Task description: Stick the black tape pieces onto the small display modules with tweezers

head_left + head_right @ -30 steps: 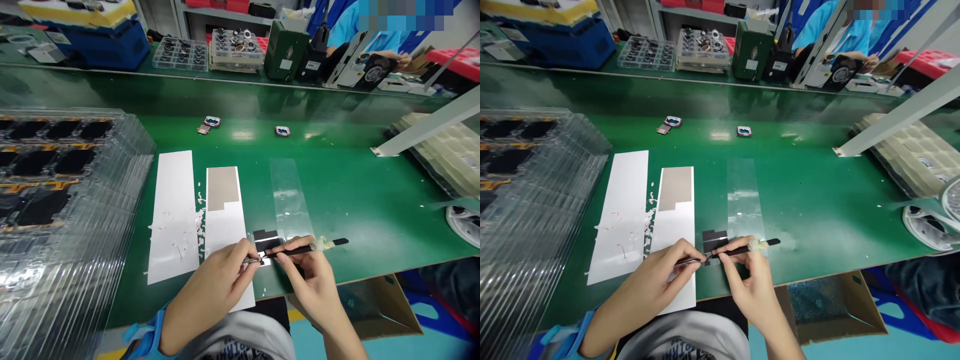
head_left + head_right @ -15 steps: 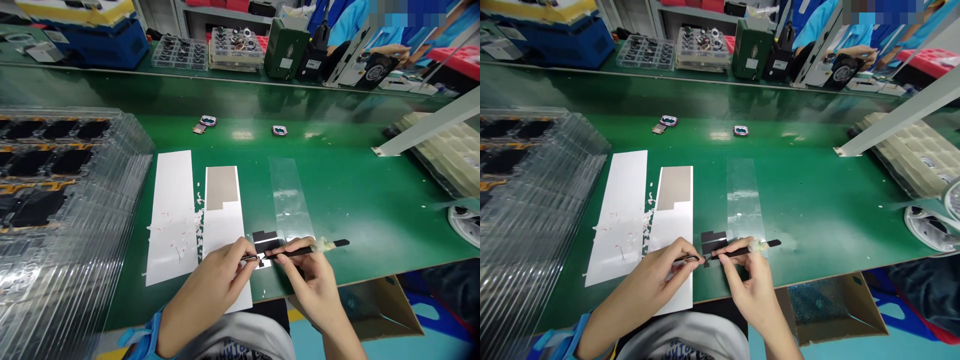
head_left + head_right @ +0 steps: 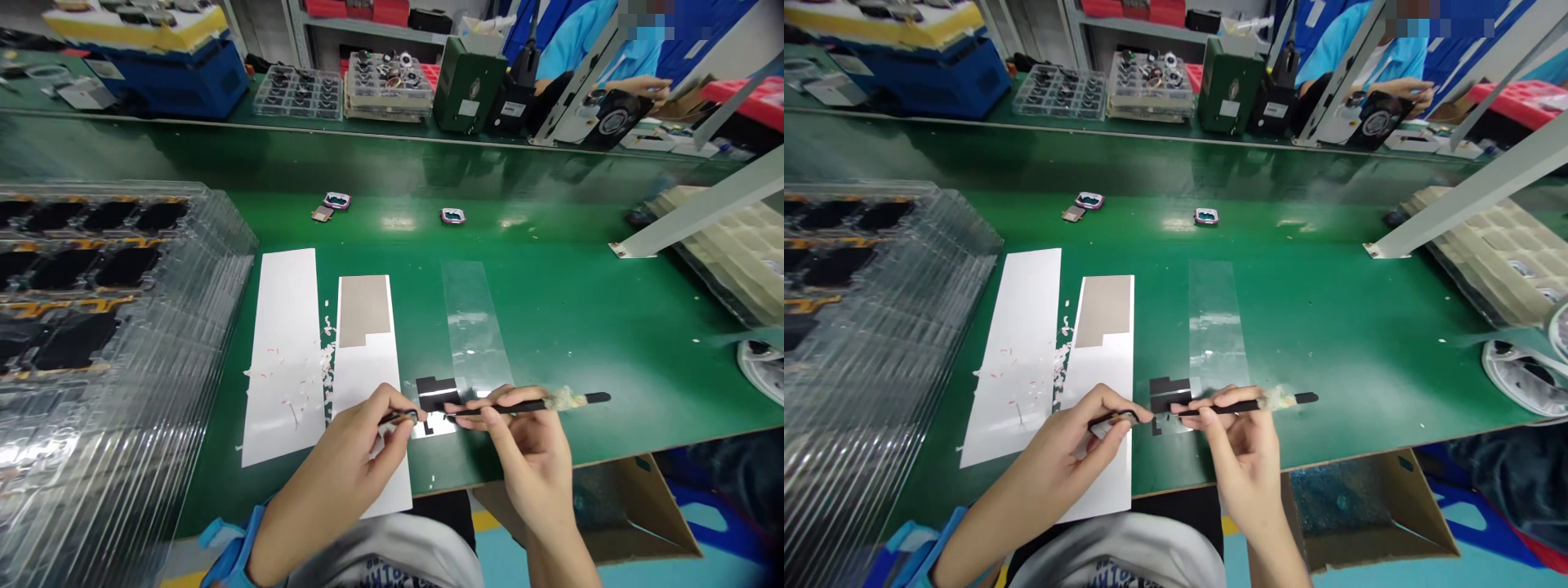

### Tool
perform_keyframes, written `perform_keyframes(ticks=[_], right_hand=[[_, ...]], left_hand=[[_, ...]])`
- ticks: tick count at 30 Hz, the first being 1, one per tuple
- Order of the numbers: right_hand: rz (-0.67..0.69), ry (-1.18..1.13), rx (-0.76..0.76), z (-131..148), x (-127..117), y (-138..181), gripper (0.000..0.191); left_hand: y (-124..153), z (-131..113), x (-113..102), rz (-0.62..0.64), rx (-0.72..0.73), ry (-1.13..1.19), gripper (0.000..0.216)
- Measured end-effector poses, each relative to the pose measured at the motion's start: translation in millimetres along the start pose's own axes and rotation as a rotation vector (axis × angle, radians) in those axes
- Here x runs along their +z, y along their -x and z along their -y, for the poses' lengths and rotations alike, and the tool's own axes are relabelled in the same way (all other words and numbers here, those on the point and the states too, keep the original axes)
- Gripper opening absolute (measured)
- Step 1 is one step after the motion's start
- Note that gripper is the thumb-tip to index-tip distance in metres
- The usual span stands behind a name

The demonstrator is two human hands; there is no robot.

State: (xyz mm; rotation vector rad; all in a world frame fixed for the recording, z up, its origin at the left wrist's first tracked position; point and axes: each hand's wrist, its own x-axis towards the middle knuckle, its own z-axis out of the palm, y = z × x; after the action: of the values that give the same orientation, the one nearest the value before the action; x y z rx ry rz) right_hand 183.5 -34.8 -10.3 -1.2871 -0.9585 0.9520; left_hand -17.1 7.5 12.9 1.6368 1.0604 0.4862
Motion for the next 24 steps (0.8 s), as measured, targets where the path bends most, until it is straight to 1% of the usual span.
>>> perform_keyframes(ticks=[4,6,9,12,15,18,21,24], right_hand=[[-0.023,-0.024,-0.005,3,1,-1,0.012],[-0.027,-0.020,-0.003,2,-1,-1,0.013],[-0.022,-0.034,0.007,-1,-4,-1,0.012],[-0.029,-0.101,-0.042,2,-3,-1,0.010],[-0.054,-0.197,-0.186,13,11,3,0.013],[-0.054,-0.232,-0.324,26,35,8,0.017],[-0.002,-0.236,-0.383,30,56,9,0.019],[0.030,-0.242,-0.399,26,67,8,0.021]], left_hand=[[-3,0,-1,-0.132,0.013,0.091,0.011],[-2,-1,-2,-0.146,0.007,0.131,0.011],[0,-1,-3,-0.155,0.034,0.147,0.014],[2,1,-1,-0.145,0.064,0.155,0.020],[2,5,1,-0.161,0.067,0.161,0.025],[-1,7,1,-0.241,0.110,0.059,0.026],[-2,7,0,-0.270,0.182,-0.063,0.027],[-2,7,0,-0.225,0.213,-0.090,0.033]])
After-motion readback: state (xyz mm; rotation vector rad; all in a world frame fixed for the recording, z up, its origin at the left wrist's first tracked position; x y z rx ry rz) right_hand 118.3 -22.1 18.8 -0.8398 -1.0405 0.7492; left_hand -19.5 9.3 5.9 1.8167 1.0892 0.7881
